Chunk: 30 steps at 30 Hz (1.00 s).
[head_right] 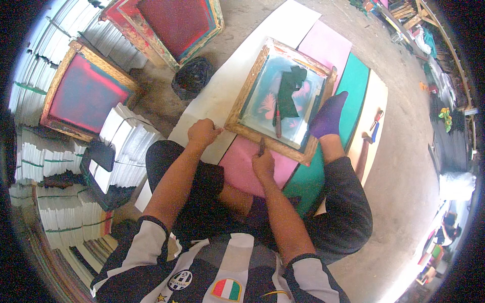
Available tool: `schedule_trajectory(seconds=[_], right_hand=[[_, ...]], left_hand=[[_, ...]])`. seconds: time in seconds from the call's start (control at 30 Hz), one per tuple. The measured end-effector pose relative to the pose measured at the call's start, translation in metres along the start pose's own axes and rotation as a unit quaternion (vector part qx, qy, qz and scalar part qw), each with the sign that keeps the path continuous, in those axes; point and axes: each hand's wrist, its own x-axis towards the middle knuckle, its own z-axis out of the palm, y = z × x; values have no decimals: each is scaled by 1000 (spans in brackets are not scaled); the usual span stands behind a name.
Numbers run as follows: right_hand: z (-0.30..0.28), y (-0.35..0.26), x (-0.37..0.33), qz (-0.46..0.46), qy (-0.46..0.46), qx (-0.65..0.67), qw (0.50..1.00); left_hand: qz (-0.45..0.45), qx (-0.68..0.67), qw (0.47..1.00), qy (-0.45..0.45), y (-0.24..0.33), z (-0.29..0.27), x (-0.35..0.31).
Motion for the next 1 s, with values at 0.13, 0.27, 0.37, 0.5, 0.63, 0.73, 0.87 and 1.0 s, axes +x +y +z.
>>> schedule_trajectory(seconds=[0.13, 0.27, 0.37, 0.5, 0.63, 0.73, 0.87, 1.0], right_hand=[[5, 18, 5, -28, -25, 67, 997], [18, 16, -7, -38, -89, 127, 987], [13, -15, -31, -36, -140, 194, 970], [8, -32, -42, -37, -174, 182, 967], [8, -31, -36, -32, -219, 166, 961], [-3, -36, -38, 7, -295, 256, 921], [-13, -31, -31, 80, -370, 312, 871], [-46, -37, -15, 147, -356, 264, 884]], left_hand=[[111, -20, 994, -8, 2, 2, -6], [285, -101, 953, -3, 5, 15, -14], [351, -71, 933, 36, 10, 18, -21], [365, -40, 930, 14, 14, 6, -28], [364, -16, 931, 32, 10, 11, -24], [353, -6, 935, 40, 10, 12, -23], [270, 19, 962, 38, 11, 6, -19], [127, 23, 991, 22, -14, 7, -6]])
